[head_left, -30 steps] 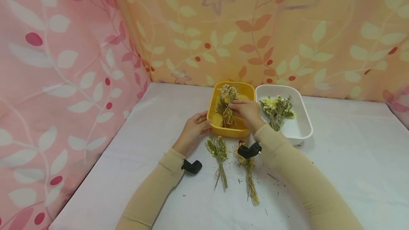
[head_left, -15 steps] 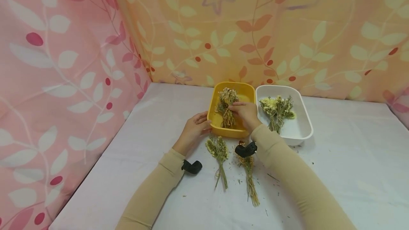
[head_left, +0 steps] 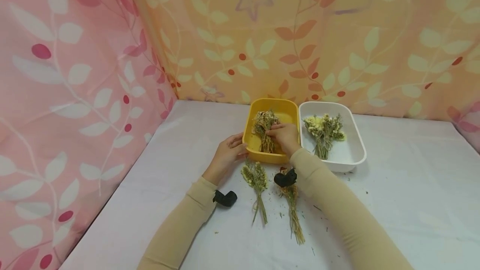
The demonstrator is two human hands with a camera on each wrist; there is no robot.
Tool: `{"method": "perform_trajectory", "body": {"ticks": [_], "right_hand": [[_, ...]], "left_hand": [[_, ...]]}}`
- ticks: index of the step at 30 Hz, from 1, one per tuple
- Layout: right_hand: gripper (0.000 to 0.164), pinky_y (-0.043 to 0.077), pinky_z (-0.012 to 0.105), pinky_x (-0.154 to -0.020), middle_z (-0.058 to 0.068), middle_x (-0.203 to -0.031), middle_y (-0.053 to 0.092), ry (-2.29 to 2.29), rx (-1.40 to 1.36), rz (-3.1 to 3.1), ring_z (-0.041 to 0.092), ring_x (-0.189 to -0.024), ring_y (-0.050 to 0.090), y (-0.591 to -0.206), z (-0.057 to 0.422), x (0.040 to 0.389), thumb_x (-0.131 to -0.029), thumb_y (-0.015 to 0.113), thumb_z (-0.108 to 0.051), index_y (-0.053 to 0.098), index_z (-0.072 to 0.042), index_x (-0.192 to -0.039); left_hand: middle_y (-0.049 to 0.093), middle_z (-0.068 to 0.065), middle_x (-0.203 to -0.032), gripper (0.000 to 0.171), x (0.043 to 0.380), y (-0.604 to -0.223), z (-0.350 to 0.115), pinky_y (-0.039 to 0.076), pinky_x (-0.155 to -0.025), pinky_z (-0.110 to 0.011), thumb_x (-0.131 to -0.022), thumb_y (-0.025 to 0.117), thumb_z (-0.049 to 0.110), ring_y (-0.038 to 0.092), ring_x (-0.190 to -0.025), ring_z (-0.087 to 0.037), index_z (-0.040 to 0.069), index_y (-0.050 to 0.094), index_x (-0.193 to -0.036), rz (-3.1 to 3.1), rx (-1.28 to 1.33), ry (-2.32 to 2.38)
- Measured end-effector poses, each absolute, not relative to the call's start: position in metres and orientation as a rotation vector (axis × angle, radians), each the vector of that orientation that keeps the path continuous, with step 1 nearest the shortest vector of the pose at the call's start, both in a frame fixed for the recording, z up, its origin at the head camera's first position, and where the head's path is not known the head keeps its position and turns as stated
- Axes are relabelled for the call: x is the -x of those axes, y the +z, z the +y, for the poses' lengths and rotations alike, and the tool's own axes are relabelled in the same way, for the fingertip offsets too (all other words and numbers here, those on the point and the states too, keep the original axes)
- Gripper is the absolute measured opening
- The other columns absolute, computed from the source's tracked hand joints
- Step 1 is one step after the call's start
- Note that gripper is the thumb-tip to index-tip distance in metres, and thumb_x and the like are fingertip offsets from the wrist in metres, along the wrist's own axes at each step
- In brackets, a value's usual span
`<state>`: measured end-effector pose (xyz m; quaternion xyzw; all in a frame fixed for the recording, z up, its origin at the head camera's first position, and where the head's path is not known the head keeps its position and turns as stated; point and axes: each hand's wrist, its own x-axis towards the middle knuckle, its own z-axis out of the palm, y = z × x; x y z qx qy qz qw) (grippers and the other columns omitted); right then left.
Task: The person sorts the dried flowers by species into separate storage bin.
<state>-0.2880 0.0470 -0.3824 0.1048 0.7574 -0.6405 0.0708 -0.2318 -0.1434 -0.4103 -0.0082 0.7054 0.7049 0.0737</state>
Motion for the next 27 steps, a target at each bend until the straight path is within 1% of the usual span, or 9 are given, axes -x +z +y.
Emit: {"method": "perform_trajectory", "body": {"ticks": [2, 7, 11, 14, 16, 18, 20, 23, 27], "right_hand": [[0.035, 0.050, 0.016, -0.060, 0.021, -0.126, 0.067, -1.886, -0.300, 2.324, 0.005, -0.071, 0.064, -0.382, 0.045, 0.287, -0.089, 0.074, -0.008, 0.069, 0.002, -0.123], [0.031, 0.053, 0.018, -0.061, 0.020, -0.121, 0.070, -1.835, -0.299, 2.373, 0.014, -0.082, 0.071, -0.381, 0.042, 0.284, -0.089, 0.074, -0.008, 0.071, 0.001, -0.119], [0.032, 0.055, 0.018, -0.063, 0.020, -0.122, 0.070, -1.830, -0.279, 2.371, 0.014, -0.083, 0.072, -0.379, 0.042, 0.282, -0.088, 0.074, -0.007, 0.071, 0.001, -0.119], [0.031, 0.056, 0.019, -0.064, 0.021, -0.118, 0.071, -1.756, -0.203, 2.434, 0.013, -0.080, 0.071, -0.377, 0.045, 0.280, -0.089, 0.074, -0.009, 0.071, 0.002, -0.118], [0.031, 0.057, 0.022, -0.065, 0.020, -0.116, 0.072, -1.693, -0.149, 2.481, 0.017, -0.082, 0.072, -0.374, 0.048, 0.279, -0.090, 0.073, -0.011, 0.071, 0.001, -0.118], [0.031, 0.060, 0.025, -0.070, 0.020, -0.115, 0.073, -1.653, -0.100, 2.512, 0.021, -0.088, 0.074, -0.371, 0.051, 0.277, -0.090, 0.073, -0.013, 0.071, 0.001, -0.118], [0.033, 0.062, 0.030, -0.079, 0.021, -0.118, 0.071, -1.667, -0.068, 2.495, 0.025, -0.096, 0.074, -0.368, 0.054, 0.274, -0.091, 0.073, -0.014, 0.070, 0.002, -0.120], [0.035, 0.060, 0.036, -0.091, 0.020, -0.127, 0.067, -1.734, -0.051, 2.421, 0.029, -0.107, 0.072, -0.363, 0.061, 0.268, -0.091, 0.071, -0.012, 0.068, 0.003, -0.123], [0.037, 0.058, 0.037, -0.096, 0.019, -0.133, 0.064, -1.784, -0.031, 2.330, 0.030, -0.113, 0.069, -0.358, 0.070, 0.258, -0.093, 0.069, -0.010, 0.065, 0.004, -0.127]], "left_hand": [[0.053, -0.019, -0.146, 0.052, 0.231, -0.410, -0.144, 0.056, -0.100, -0.043, -0.100, 0.058, 0.009, 0.060, -0.125, -0.036, 0.007, 0.044, -0.149, 2.116, 0.028, 2.122], [0.052, -0.020, -0.147, 0.052, 0.229, -0.411, -0.145, 0.056, -0.100, -0.042, -0.100, 0.059, 0.009, 0.060, -0.125, -0.037, 0.006, 0.044, -0.149, 2.111, 0.033, 2.127], [0.052, -0.021, -0.147, 0.052, 0.229, -0.412, -0.145, 0.056, -0.101, -0.043, -0.100, 0.058, 0.009, 0.060, -0.124, -0.038, 0.005, 0.044, -0.149, 2.113, 0.030, 2.129], [0.051, -0.021, -0.147, 0.052, 0.229, -0.411, -0.145, 0.055, -0.101, -0.043, -0.100, 0.058, 0.009, 0.059, -0.126, -0.038, 0.005, 0.043, -0.150, 2.103, 0.023, 2.133], [0.050, -0.020, -0.148, 0.053, 0.229, -0.411, -0.145, 0.055, -0.101, -0.044, -0.100, 0.058, 0.009, 0.058, -0.127, -0.038, 0.005, 0.042, -0.150, 2.095, 0.017, 2.138], [0.050, -0.020, -0.149, 0.053, 0.229, -0.410, -0.145, 0.055, -0.102, -0.044, -0.100, 0.058, 0.009, 0.057, -0.129, -0.037, 0.005, 0.042, -0.150, 2.090, 0.012, 2.140], [0.050, -0.021, -0.149, 0.052, 0.230, -0.410, -0.144, 0.054, -0.102, -0.046, -0.101, 0.057, 0.009, 0.057, -0.129, -0.038, 0.005, 0.042, -0.150, 2.091, 0.006, 2.141], [0.050, -0.021, -0.149, 0.051, 0.230, -0.409, -0.144, 0.054, -0.103, -0.047, -0.101, 0.057, 0.008, 0.056, -0.129, -0.039, 0.005, 0.043, -0.150, 2.092, -0.006, 2.143], [0.050, -0.020, -0.149, 0.051, 0.230, -0.408, -0.144, 0.054, -0.103, -0.046, -0.101, 0.057, 0.008, 0.056, -0.129, -0.038, 0.005, 0.043, -0.149, 2.091, -0.012, 2.142]]}}
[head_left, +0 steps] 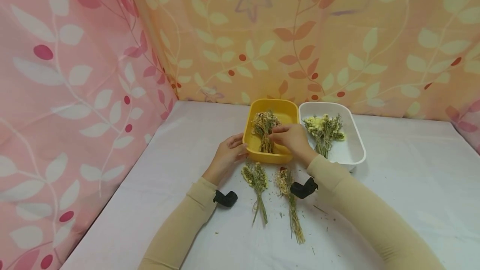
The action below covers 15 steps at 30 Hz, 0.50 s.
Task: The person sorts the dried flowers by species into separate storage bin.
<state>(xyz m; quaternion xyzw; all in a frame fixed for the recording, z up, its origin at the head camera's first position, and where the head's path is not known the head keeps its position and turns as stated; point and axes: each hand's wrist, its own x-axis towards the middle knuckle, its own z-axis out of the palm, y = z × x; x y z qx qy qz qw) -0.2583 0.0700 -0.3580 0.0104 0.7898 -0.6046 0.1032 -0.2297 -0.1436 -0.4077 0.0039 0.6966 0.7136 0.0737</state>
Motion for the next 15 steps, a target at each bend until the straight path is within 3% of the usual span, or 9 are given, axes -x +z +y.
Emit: {"method": "perform_trajectory", "body": {"ticks": [8, 15], "right_hand": [[0.038, 0.060, 0.034, -0.090, 0.021, -0.120, 0.071, -1.761, 0.038, 2.288, 0.030, -0.108, 0.071, -0.351, 0.078, 0.236, -0.092, 0.071, -0.010, 0.065, 0.007, -0.126], [0.041, 0.060, 0.034, -0.091, 0.015, -0.113, 0.074, -1.793, 0.095, 2.227, 0.015, -0.092, 0.075, -0.346, 0.084, 0.218, -0.091, 0.072, -0.010, 0.063, 0.009, -0.126]], "left_hand": [[0.051, -0.020, -0.148, 0.050, 0.230, -0.409, -0.144, 0.057, -0.098, -0.042, -0.100, 0.058, 0.009, 0.059, -0.127, -0.036, 0.008, 0.045, -0.149, 2.126, 0.000, 2.126], [0.051, -0.019, -0.148, 0.052, 0.230, -0.408, -0.143, 0.056, -0.099, -0.043, -0.101, 0.057, 0.008, 0.058, -0.128, -0.036, 0.007, 0.043, -0.150, 2.123, 0.008, 2.120]]}}
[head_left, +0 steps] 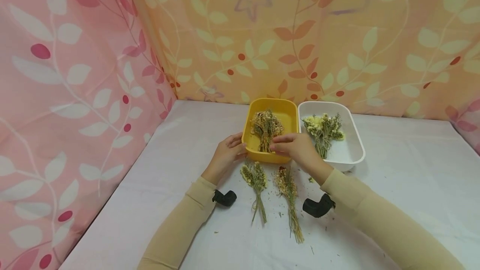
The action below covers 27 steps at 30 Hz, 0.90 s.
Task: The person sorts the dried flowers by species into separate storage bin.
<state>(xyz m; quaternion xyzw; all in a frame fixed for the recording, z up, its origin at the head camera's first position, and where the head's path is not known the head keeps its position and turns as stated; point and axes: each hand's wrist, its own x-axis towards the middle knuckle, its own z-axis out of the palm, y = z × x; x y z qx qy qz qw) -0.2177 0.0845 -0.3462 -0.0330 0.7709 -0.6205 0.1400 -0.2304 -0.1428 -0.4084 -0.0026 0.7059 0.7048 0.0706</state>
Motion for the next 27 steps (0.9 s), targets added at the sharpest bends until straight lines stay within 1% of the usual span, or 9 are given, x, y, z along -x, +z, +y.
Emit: {"method": "perform_trajectory", "body": {"ticks": [3, 10, 14, 18, 21, 27], "right_hand": [[0.044, 0.061, 0.032, -0.089, 0.012, -0.112, 0.075, -1.793, 0.116, 2.230, 0.010, -0.088, 0.073, -0.345, 0.087, 0.211, -0.089, 0.075, -0.013, 0.064, 0.009, -0.126], [0.043, 0.060, 0.034, -0.090, 0.004, -0.104, 0.076, -1.807, 0.117, 2.170, 0.014, -0.093, 0.075, -0.346, 0.099, 0.195, -0.090, 0.074, -0.012, 0.064, 0.009, -0.126], [0.045, 0.060, 0.034, -0.090, 0.001, -0.101, 0.075, -1.793, 0.108, 2.153, 0.011, -0.090, 0.074, -0.348, 0.106, 0.188, -0.089, 0.075, -0.014, 0.063, 0.010, -0.125], [0.046, 0.060, 0.035, -0.090, 0.002, -0.097, 0.077, -1.778, 0.122, 2.127, 0.010, -0.089, 0.074, -0.350, 0.111, 0.181, -0.090, 0.075, -0.016, 0.063, 0.012, -0.124], [0.045, 0.061, 0.033, -0.089, 0.002, -0.096, 0.078, -1.771, 0.123, 2.115, 0.009, -0.089, 0.074, -0.351, 0.116, 0.177, -0.091, 0.074, -0.016, 0.063, 0.012, -0.124], [0.043, 0.061, 0.033, -0.088, 0.004, -0.101, 0.078, -1.748, 0.131, 2.113, 0.007, -0.089, 0.073, -0.354, 0.125, 0.168, -0.092, 0.072, -0.015, 0.062, 0.013, -0.124]], "left_hand": [[0.050, -0.019, -0.148, 0.052, 0.230, -0.407, -0.143, 0.056, -0.100, -0.044, -0.101, 0.057, 0.008, 0.057, -0.128, -0.036, 0.006, 0.042, -0.150, 2.118, 0.005, 2.121], [0.050, -0.020, -0.149, 0.052, 0.230, -0.407, -0.143, 0.056, -0.100, -0.043, -0.101, 0.056, 0.007, 0.057, -0.129, -0.038, 0.005, 0.041, -0.151, 2.104, -0.005, 2.130], [0.050, -0.021, -0.148, 0.053, 0.230, -0.408, -0.143, 0.057, -0.099, -0.042, -0.100, 0.057, 0.007, 0.058, -0.128, -0.038, 0.004, 0.041, -0.151, 2.111, -0.002, 2.130], [0.051, -0.020, -0.148, 0.053, 0.232, -0.409, -0.144, 0.057, -0.098, -0.041, -0.100, 0.058, 0.007, 0.058, -0.127, -0.038, 0.005, 0.042, -0.150, 2.112, 0.009, 2.128], [0.051, -0.020, -0.148, 0.053, 0.232, -0.409, -0.143, 0.057, -0.099, -0.042, -0.100, 0.057, 0.007, 0.057, -0.128, -0.037, 0.005, 0.042, -0.150, 2.104, 0.020, 2.129], [0.051, -0.019, -0.148, 0.052, 0.231, -0.407, -0.144, 0.055, -0.102, -0.044, -0.100, 0.058, 0.008, 0.057, -0.129, -0.036, 0.005, 0.043, -0.150, 2.091, 0.033, 2.129]]}}
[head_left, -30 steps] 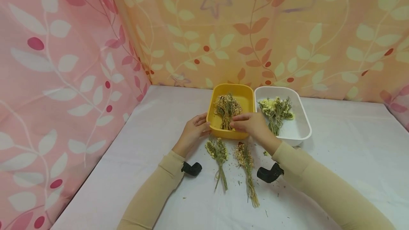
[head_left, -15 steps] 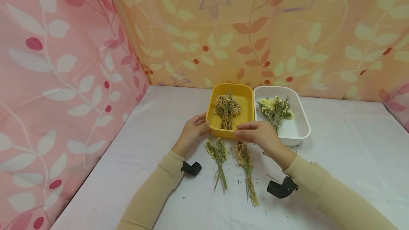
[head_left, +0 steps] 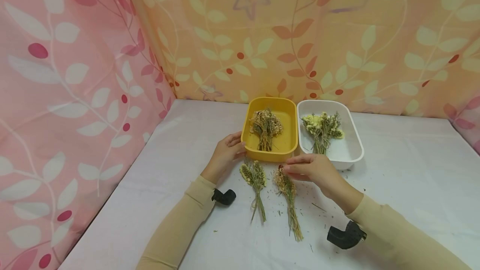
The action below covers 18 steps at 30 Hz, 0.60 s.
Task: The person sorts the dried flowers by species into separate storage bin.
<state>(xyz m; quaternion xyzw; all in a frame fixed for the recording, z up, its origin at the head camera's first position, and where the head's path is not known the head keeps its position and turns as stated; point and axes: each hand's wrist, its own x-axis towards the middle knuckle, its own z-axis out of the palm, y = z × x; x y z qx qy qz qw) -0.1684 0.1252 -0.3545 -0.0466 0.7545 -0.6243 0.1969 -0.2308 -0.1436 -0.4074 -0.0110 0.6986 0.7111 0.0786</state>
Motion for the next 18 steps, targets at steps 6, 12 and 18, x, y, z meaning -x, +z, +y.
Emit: {"method": "perform_trajectory", "body": {"ticks": [6, 12, 18], "right_hand": [[0.044, 0.061, 0.033, -0.089, 0.004, -0.102, 0.077, -1.719, 0.131, 2.111, 0.008, -0.091, 0.073, -0.360, 0.132, 0.162, -0.091, 0.073, -0.018, 0.064, 0.010, -0.124], [0.043, 0.061, 0.032, -0.089, 0.006, -0.102, 0.078, -1.704, 0.125, 2.099, 0.007, -0.090, 0.073, -0.368, 0.137, 0.156, -0.090, 0.073, -0.016, 0.064, 0.012, -0.122], [0.041, 0.061, 0.030, -0.088, 0.005, -0.100, 0.078, -1.724, 0.101, 2.058, 0.008, -0.089, 0.073, -0.376, 0.143, 0.152, -0.090, 0.073, -0.013, 0.065, 0.013, -0.120]], "left_hand": [[0.051, -0.018, -0.148, 0.052, 0.231, -0.407, -0.144, 0.054, -0.103, -0.045, -0.100, 0.059, 0.009, 0.058, -0.128, -0.037, 0.007, 0.044, -0.150, 2.075, 0.038, 2.140], [0.052, -0.017, -0.148, 0.051, 0.232, -0.408, -0.144, 0.056, -0.100, -0.041, -0.100, 0.058, 0.009, 0.059, -0.127, -0.036, 0.008, 0.044, -0.149, 2.074, 0.045, 2.145], [0.052, -0.017, -0.148, 0.052, 0.233, -0.409, -0.144, 0.057, -0.099, -0.040, -0.100, 0.059, 0.009, 0.059, -0.127, -0.035, 0.008, 0.044, -0.150, 2.078, 0.057, 2.135]]}}
